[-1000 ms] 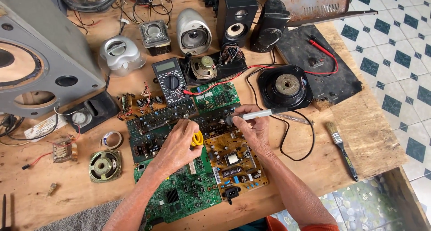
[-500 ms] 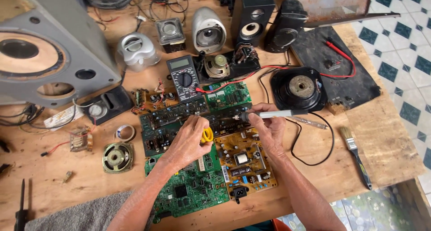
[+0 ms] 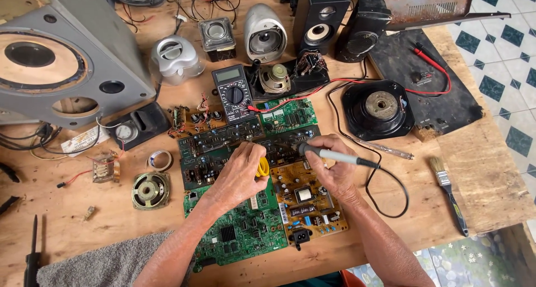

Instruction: The person is using a soldering iron and solder wire to check and repair solder joints on a large electronic circuit board.

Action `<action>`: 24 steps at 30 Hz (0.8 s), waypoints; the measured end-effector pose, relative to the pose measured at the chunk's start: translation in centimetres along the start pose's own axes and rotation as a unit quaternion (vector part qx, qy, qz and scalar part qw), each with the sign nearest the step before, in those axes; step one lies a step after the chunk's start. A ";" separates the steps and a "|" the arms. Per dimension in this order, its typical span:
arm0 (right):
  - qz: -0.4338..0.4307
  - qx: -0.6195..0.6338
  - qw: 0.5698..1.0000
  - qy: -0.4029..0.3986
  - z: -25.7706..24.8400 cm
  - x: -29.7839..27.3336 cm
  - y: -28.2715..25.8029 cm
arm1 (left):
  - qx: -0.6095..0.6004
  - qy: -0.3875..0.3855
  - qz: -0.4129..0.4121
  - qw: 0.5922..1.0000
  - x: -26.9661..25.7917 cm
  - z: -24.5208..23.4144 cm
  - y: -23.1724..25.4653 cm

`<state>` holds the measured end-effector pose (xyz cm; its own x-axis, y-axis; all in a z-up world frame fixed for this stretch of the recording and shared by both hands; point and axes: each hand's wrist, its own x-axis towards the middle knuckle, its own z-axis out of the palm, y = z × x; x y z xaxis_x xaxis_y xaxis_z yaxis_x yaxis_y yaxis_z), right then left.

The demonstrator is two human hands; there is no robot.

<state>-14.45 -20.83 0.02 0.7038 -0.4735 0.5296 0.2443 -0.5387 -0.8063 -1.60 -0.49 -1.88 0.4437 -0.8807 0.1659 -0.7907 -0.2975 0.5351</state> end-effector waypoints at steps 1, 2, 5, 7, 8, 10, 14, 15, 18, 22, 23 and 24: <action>-0.001 0.001 1.000 -0.002 0.0 0.1 -0.4 | 0.000 0.001 -0.002 1.000 0.0 -0.1 0.1; -0.026 -0.017 0.999 -0.021 0.1 0.2 -0.8 | 0.000 0.003 -0.008 1.000 0.1 -0.2 0.2; -0.063 -0.034 0.996 -0.050 0.1 0.5 -1.7 | 0.003 0.011 -0.018 1.000 0.2 -0.4 0.4; -0.073 -0.036 0.995 -0.059 0.3 0.5 -2.0 | 0.006 0.016 -0.020 1.000 0.1 -0.3 0.5; -0.074 -0.038 0.995 -0.063 0.4 0.6 -2.1 | 0.009 0.023 -0.026 0.999 0.1 -0.2 0.6; -0.075 -0.040 0.994 -0.067 0.5 0.6 -2.1 | 0.012 0.030 -0.034 0.999 0.1 0.1 0.6; -0.070 -0.028 0.995 -0.060 0.5 0.6 -1.8 | 0.007 0.048 -0.053 0.997 0.0 0.8 0.0; -0.068 -0.021 0.996 -0.057 0.5 0.6 -1.7 | 0.004 0.050 -0.058 0.997 0.0 1.1 -0.2; -0.073 -0.011 0.995 -0.059 0.6 0.7 -1.5 | -0.019 0.049 -0.075 0.996 0.1 0.9 0.1; -0.073 -0.002 0.996 -0.052 0.7 0.5 -1.5 | -0.053 0.046 -0.084 0.994 0.0 0.8 0.3; -0.075 0.000 0.996 -0.051 0.7 0.6 -1.5 | -0.053 0.043 -0.089 0.994 -0.1 0.8 0.4; -0.078 0.003 0.996 -0.050 0.7 0.6 -1.5 | -0.053 0.042 -0.094 0.993 -0.2 0.8 0.4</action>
<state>-13.89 -19.80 1.38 0.7199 -0.3127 0.6196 0.3588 -0.5965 -0.7179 -2.35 -0.69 -2.35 0.6158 -0.7786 0.1203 -0.6434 -0.4089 0.6471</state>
